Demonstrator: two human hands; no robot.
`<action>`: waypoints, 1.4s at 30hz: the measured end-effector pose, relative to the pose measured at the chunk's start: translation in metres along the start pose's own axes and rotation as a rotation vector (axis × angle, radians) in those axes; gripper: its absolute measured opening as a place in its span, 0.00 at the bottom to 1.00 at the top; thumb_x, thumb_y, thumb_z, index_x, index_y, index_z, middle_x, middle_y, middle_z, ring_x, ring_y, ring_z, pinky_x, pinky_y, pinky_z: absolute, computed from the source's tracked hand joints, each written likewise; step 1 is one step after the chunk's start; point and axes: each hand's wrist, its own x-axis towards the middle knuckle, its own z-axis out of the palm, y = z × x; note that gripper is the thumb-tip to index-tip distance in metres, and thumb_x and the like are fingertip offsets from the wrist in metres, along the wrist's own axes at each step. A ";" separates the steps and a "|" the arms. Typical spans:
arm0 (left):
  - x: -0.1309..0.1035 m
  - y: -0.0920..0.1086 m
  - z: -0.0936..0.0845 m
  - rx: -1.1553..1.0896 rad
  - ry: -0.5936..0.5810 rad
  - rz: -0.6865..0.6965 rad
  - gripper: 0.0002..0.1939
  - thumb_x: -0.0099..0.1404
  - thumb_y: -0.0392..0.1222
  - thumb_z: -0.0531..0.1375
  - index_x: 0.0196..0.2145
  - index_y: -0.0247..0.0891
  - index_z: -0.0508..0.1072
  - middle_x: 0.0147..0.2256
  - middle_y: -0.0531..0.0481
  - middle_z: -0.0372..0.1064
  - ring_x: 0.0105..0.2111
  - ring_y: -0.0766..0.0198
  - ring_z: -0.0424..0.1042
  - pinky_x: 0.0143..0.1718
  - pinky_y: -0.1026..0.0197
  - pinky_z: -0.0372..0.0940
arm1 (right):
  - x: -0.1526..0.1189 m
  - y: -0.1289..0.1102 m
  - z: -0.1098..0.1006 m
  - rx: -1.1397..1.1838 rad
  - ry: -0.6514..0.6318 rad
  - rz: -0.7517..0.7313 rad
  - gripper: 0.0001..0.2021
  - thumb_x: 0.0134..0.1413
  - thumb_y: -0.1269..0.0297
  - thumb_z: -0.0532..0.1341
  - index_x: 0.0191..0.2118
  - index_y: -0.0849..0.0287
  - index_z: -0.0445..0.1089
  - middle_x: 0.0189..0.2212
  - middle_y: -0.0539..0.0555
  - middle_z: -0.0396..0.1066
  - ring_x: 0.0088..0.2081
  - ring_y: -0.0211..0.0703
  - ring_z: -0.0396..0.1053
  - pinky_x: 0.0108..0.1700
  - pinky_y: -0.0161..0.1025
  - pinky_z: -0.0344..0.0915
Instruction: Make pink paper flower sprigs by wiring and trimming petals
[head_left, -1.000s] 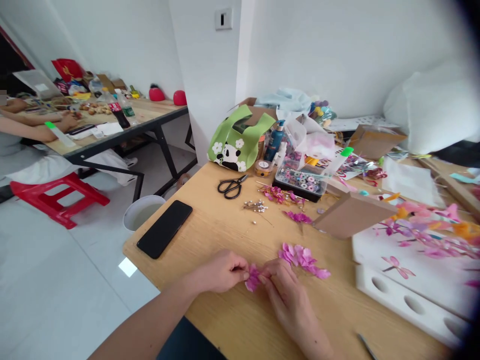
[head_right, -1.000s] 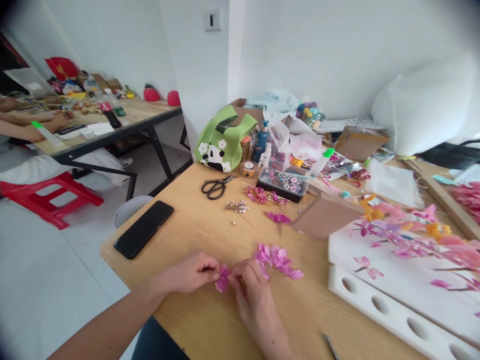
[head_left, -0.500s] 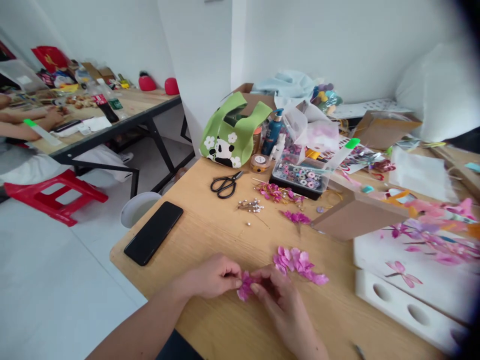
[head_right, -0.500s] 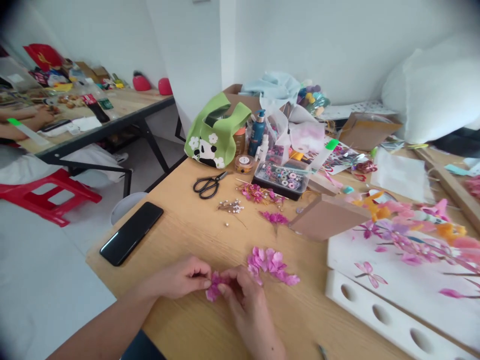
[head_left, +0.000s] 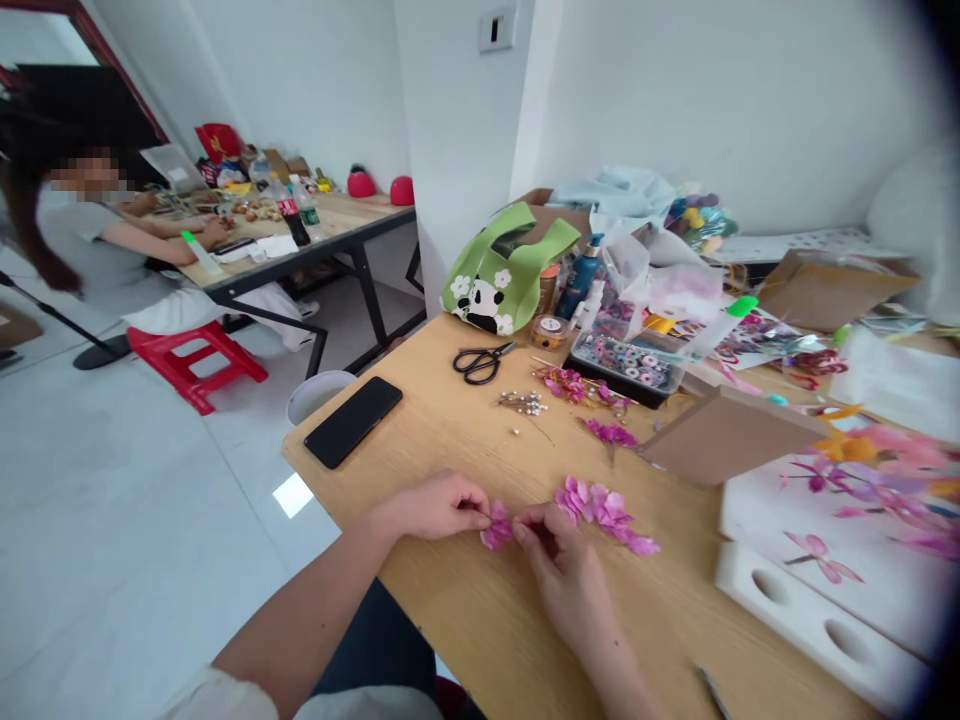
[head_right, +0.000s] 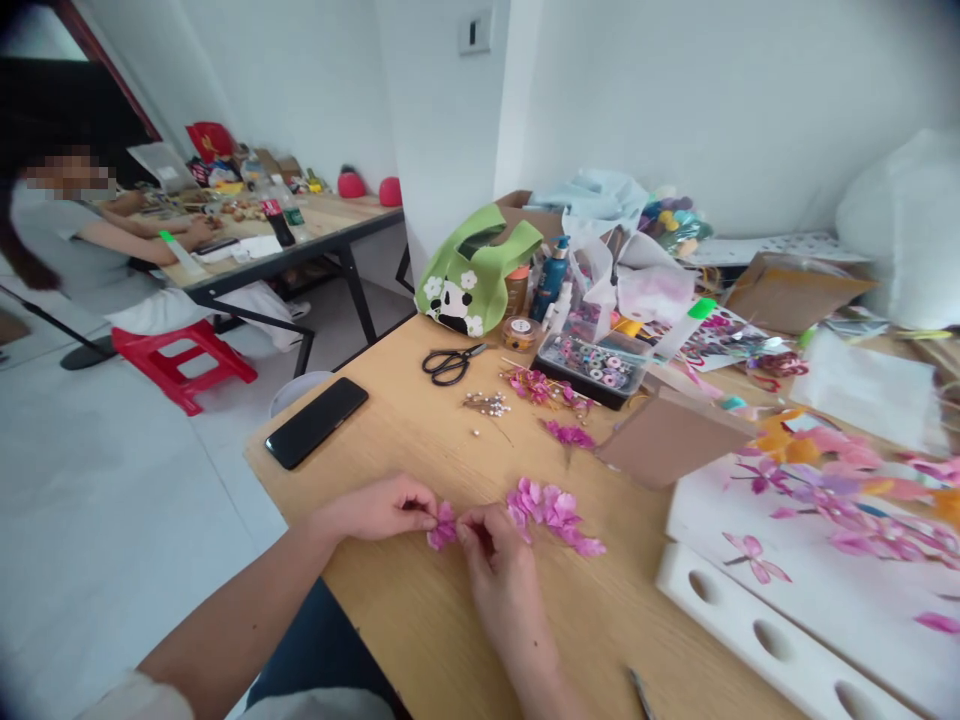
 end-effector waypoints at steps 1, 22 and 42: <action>0.000 0.002 0.001 0.012 0.012 -0.013 0.11 0.62 0.45 0.58 0.30 0.36 0.77 0.25 0.55 0.71 0.24 0.69 0.61 0.27 0.67 0.55 | 0.001 0.000 0.000 0.003 0.006 -0.009 0.09 0.58 0.60 0.56 0.30 0.57 0.67 0.28 0.53 0.70 0.32 0.45 0.67 0.35 0.39 0.61; -0.003 0.014 0.015 0.335 0.375 -0.134 0.15 0.66 0.44 0.53 0.35 0.37 0.79 0.30 0.50 0.75 0.29 0.64 0.68 0.33 0.65 0.59 | 0.012 0.004 -0.003 0.392 0.295 0.075 0.16 0.49 0.48 0.61 0.29 0.58 0.66 0.21 0.50 0.67 0.21 0.38 0.62 0.25 0.37 0.61; -0.049 0.037 0.018 0.542 0.713 -0.007 0.15 0.68 0.40 0.49 0.44 0.39 0.74 0.45 0.43 0.71 0.46 0.54 0.68 0.48 0.52 0.62 | 0.008 -0.008 -0.020 0.502 0.092 0.127 0.19 0.42 0.48 0.68 0.26 0.61 0.70 0.18 0.48 0.65 0.21 0.36 0.62 0.24 0.35 0.61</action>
